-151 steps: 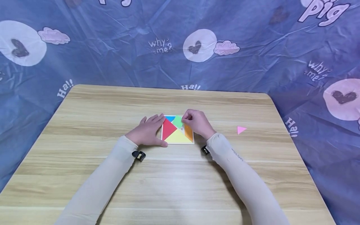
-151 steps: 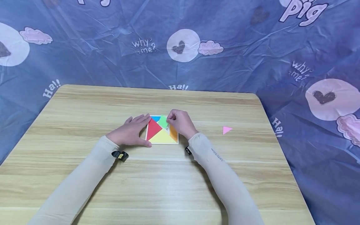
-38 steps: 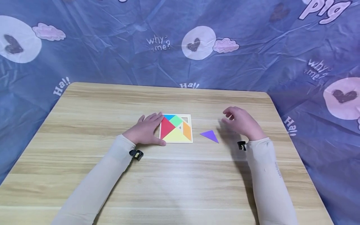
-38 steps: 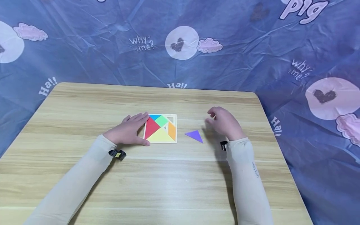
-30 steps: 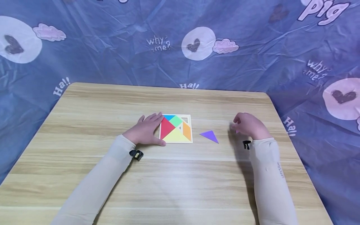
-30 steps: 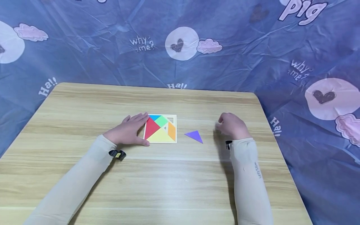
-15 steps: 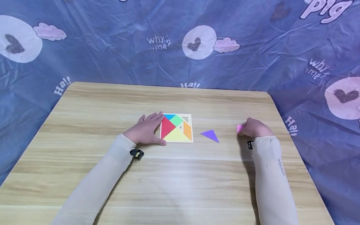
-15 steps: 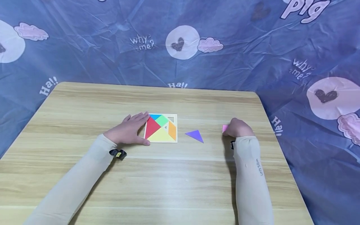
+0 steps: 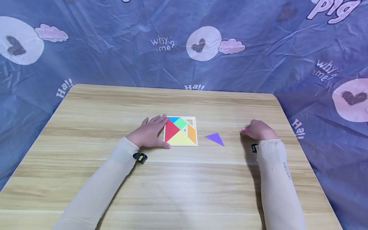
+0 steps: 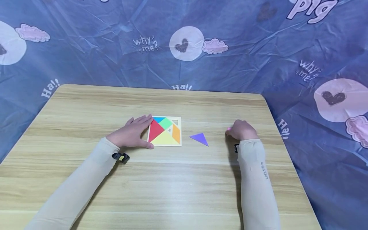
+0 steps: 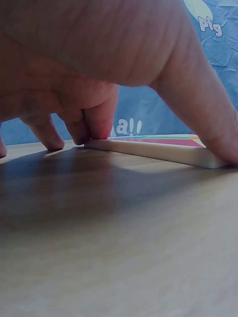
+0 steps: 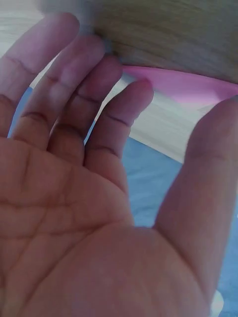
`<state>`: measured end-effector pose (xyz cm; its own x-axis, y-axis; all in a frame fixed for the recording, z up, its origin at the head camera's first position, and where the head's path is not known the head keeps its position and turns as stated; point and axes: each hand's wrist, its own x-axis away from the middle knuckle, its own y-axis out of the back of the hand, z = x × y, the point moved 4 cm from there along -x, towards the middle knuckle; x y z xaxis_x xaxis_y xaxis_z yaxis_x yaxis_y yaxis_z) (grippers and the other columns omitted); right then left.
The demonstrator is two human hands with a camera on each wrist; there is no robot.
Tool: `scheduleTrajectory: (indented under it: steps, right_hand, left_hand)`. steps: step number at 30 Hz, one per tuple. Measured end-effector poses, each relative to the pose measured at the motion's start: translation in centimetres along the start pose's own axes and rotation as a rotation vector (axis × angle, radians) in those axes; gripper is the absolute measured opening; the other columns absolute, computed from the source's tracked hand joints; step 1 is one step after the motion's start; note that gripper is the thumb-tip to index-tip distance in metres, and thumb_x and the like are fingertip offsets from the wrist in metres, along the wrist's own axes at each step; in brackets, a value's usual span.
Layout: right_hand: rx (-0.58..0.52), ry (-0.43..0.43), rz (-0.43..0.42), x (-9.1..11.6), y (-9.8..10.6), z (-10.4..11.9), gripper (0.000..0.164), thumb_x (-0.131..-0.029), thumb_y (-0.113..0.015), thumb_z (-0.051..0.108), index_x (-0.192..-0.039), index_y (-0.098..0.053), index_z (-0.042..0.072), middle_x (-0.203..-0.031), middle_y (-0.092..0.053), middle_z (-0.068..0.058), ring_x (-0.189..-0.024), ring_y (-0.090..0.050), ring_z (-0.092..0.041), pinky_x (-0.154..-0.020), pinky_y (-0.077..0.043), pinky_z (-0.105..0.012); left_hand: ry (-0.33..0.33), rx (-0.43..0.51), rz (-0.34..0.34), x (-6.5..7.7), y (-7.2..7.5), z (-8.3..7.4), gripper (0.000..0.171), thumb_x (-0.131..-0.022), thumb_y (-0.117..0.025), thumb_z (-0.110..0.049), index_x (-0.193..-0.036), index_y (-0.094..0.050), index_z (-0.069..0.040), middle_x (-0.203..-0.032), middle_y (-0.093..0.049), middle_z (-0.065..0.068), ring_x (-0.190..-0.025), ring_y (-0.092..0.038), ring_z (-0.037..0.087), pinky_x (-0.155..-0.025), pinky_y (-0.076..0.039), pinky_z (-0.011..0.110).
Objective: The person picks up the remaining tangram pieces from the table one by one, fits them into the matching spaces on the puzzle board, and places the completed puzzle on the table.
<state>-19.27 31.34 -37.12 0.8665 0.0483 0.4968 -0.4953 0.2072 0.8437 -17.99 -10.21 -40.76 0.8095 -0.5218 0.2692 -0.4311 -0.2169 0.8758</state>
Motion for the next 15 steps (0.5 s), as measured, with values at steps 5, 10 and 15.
scheduleTrajectory:
  steps: [5,10,15]
  right_hand:
    - [-0.001,0.001,-0.028,-0.45,-0.13,0.03,0.039,-0.101,-0.055,0.03,-0.094,-0.065,-0.007,-0.094,-0.062,-0.024,-0.084,-0.056,-0.034,-0.085,-0.049,-0.051]
    - [-0.01,0.023,-0.055,-0.69,-0.15,0.1,0.04,-0.104,-0.053,0.025,-0.076,-0.072,0.003,-0.09,-0.068,-0.02,-0.082,-0.06,-0.032,-0.085,-0.048,-0.05]
    - [0.002,0.059,-0.079,-0.87,-0.26,0.5,0.046,-0.105,-0.054,0.024,-0.063,-0.066,0.007,-0.068,-0.061,-0.007,-0.073,-0.057,-0.028,-0.081,-0.046,-0.047]
  left_hand:
    - [0.001,0.002,-0.001,0.05,0.02,0.0,0.123,-0.079,-0.076,-0.07,-0.166,-0.014,-0.008,-0.174,-0.009,0.005,-0.16,-0.008,0.031,-0.124,-0.005,0.066]
    - [-0.001,-0.008,-0.004,-0.02,-0.06,0.08,0.123,-0.08,-0.075,-0.071,-0.166,-0.014,-0.008,-0.174,-0.009,0.005,-0.16,-0.008,0.031,-0.124,-0.005,0.066]
    - [-0.003,-0.014,-0.006,-0.02,-0.18,0.1,0.124,-0.079,-0.075,-0.072,-0.166,-0.014,-0.009,-0.174,-0.009,0.005,-0.16,-0.009,0.03,-0.124,-0.005,0.065]
